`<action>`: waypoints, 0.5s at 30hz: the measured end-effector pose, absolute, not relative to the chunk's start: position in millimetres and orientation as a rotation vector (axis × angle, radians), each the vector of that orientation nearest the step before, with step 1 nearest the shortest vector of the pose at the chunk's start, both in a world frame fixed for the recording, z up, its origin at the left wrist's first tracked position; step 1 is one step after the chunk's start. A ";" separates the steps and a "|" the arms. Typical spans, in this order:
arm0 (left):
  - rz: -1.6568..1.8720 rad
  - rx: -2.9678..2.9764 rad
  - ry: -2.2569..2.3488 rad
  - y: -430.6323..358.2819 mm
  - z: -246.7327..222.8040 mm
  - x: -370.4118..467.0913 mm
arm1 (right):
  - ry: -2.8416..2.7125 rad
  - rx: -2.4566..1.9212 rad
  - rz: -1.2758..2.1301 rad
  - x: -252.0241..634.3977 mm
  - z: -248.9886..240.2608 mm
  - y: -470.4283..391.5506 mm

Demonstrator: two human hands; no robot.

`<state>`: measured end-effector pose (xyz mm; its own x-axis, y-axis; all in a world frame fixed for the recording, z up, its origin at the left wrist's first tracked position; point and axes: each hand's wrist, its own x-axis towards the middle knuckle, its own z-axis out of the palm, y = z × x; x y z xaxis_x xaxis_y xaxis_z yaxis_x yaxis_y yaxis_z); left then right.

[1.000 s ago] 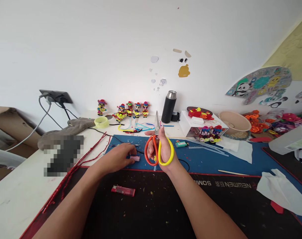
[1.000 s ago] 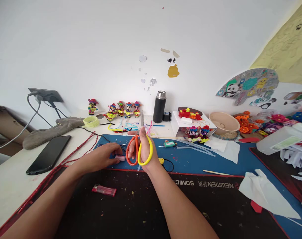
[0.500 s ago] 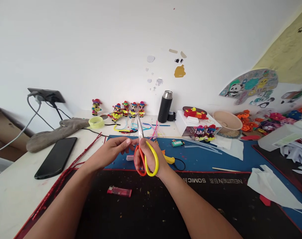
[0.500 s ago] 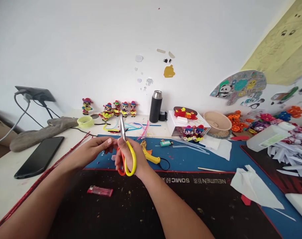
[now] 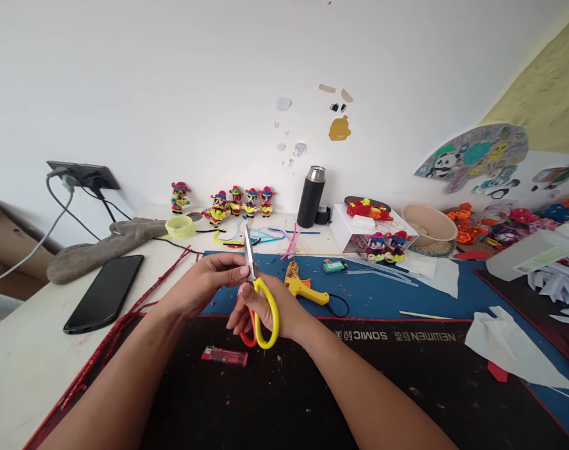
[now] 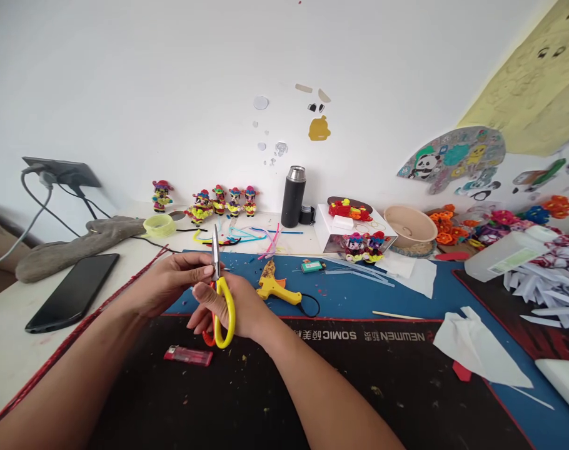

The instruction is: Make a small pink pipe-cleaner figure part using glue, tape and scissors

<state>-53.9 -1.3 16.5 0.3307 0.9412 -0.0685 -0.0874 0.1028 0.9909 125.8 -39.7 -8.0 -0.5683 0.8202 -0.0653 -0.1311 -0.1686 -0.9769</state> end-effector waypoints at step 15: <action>1.210 1.026 0.965 7.3 21.7 -73.3 | -1.185 -0.964 1.684 130.6 3.4 -31.5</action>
<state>-73.3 7.3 21.7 0.1088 0.9934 -0.0370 -0.2568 0.0640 0.9644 130.6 -31.5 3.4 -0.3501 0.9291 -0.1193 -0.2009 -0.1989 -0.9592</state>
